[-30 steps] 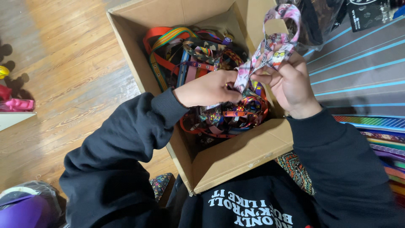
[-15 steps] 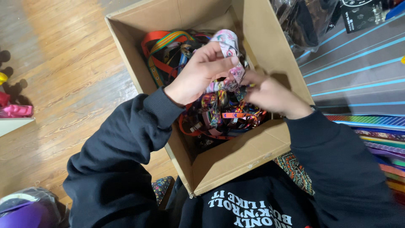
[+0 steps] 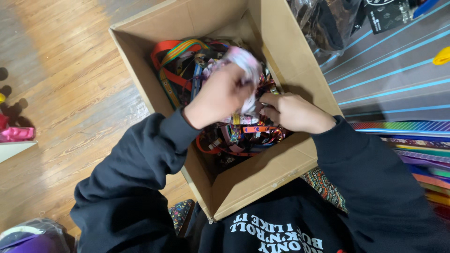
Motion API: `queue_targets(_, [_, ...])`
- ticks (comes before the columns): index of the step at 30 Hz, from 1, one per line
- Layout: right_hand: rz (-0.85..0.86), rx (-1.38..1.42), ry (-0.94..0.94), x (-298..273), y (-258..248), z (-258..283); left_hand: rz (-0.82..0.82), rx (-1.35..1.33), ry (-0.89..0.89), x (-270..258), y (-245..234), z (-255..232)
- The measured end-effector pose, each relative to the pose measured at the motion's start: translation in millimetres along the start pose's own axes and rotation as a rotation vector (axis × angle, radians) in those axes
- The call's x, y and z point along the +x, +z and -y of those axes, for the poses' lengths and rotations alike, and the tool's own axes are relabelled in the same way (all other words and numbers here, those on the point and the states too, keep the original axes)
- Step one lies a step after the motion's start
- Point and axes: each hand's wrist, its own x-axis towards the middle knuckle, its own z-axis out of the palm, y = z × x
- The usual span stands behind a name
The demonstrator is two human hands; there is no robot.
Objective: The person picks up various pet leashes from a box and hangs them one by one onto hooks on a display wall.
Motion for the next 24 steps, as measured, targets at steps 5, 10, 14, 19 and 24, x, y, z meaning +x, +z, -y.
queue_targets(5, [-0.122, -0.048, -0.046, -32, -19, 45, 0.198, 0.44, 0.023, -4, 9, -11])
queue_targets(10, [-0.262, 0.01, -0.11, -55, -19, 38, 0.327, 0.309, 0.01, -3, 13, -13])
queue_targets(14, [-0.413, 0.166, -0.123, -77, -19, 47, 0.282, 0.288, 0.08, -5, 26, -1])
queue_targets(19, [-0.547, 0.434, -0.072, -91, -4, 43, 0.228, 0.285, 0.146, -12, 34, -13])
queue_targets(24, [-0.766, 0.597, -0.183, -97, 23, 31, 0.209, 0.505, 0.251, -17, 35, -40])
